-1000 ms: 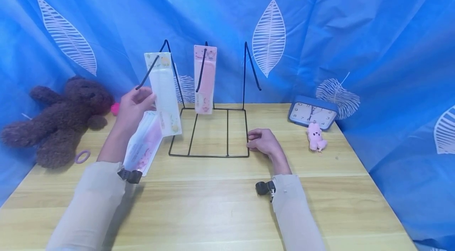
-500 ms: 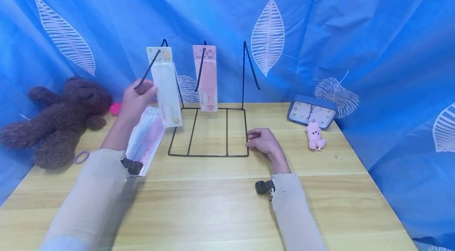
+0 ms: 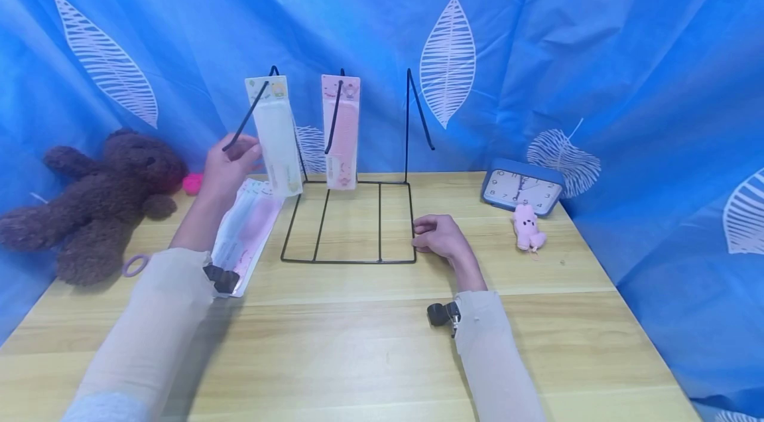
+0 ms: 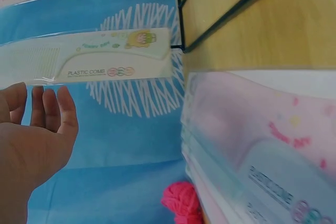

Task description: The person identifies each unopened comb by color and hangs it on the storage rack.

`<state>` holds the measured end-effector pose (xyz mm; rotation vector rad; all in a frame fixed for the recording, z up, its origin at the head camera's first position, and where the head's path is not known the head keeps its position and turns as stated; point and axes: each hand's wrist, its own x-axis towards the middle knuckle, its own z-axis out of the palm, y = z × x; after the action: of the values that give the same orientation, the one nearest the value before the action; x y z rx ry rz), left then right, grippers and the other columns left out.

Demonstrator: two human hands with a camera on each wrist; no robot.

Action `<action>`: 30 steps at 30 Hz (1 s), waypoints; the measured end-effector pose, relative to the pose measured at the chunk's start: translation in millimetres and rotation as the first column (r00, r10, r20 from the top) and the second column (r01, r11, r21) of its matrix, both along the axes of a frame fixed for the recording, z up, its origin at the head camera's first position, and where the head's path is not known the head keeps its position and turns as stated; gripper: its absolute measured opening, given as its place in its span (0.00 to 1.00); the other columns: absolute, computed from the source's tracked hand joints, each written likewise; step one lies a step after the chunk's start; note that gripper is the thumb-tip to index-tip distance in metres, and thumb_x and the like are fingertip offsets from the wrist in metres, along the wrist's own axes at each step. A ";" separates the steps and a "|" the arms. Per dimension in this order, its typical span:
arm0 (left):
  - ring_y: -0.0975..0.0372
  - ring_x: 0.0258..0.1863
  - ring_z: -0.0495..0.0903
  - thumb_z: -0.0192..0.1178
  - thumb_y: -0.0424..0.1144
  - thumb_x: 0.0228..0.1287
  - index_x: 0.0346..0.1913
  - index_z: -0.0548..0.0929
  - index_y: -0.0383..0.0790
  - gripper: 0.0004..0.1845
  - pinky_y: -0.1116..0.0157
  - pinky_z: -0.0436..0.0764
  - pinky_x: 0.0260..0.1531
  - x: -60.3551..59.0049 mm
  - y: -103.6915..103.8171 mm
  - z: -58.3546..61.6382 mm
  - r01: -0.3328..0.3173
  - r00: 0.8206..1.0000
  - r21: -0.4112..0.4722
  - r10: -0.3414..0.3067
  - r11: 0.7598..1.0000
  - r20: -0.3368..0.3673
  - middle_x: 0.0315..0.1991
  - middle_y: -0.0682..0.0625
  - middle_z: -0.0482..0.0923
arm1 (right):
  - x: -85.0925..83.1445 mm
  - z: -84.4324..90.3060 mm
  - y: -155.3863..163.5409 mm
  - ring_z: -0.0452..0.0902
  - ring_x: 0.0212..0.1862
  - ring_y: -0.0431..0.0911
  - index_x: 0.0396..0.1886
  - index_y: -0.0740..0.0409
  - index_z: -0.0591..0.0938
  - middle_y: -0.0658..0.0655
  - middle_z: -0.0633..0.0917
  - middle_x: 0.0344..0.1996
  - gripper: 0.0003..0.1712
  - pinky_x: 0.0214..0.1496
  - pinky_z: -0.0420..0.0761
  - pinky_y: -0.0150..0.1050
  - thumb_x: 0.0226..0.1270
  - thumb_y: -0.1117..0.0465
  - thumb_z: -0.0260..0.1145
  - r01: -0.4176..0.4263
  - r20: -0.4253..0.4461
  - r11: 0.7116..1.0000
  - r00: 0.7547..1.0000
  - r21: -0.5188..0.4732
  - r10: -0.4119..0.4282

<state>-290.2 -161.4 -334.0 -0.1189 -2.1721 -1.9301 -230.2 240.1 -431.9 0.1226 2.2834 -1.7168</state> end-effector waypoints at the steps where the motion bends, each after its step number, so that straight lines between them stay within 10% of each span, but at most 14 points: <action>1: 0.57 0.50 0.77 0.57 0.35 0.76 0.57 0.76 0.29 0.14 0.54 0.81 0.55 0.7 -1.6 -1.9 0.003 1.000 -0.011 -0.003 1.000 0.007 0.51 0.42 0.79 | 0.0 0.1 -0.1 0.82 0.47 0.51 0.68 0.73 0.71 0.69 0.77 0.56 0.33 0.50 0.84 0.39 0.61 0.78 0.68 -0.001 0.000 1.000 1.000 0.000 0.001; 16: 0.56 0.50 0.76 0.62 0.40 0.73 0.63 0.74 0.31 0.22 0.70 0.78 0.47 18.6 -31.5 -41.6 0.041 0.990 -0.248 -0.005 0.968 0.142 0.56 0.37 0.77 | 0.5 3.2 0.9 0.82 0.48 0.53 0.68 0.72 0.72 0.68 0.77 0.56 0.34 0.50 0.84 0.40 0.61 0.76 0.69 -0.006 -0.003 1.000 1.000 0.020 0.006; 30: 0.42 0.66 0.69 0.68 0.37 0.67 0.74 0.61 0.33 0.38 0.48 0.70 0.65 24.6 -53.0 -67.8 0.184 0.944 -0.302 -0.081 0.935 0.321 0.65 0.32 0.71 | 0.2 1.6 1.1 0.81 0.49 0.54 0.68 0.73 0.71 0.70 0.76 0.58 0.34 0.51 0.84 0.40 0.62 0.77 0.68 -0.009 0.000 1.000 1.000 0.000 0.009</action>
<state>-265.5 -214.4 -401.9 -0.0267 -2.7491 -1.7270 -230.0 241.2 -430.3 0.1124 2.2810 -1.7122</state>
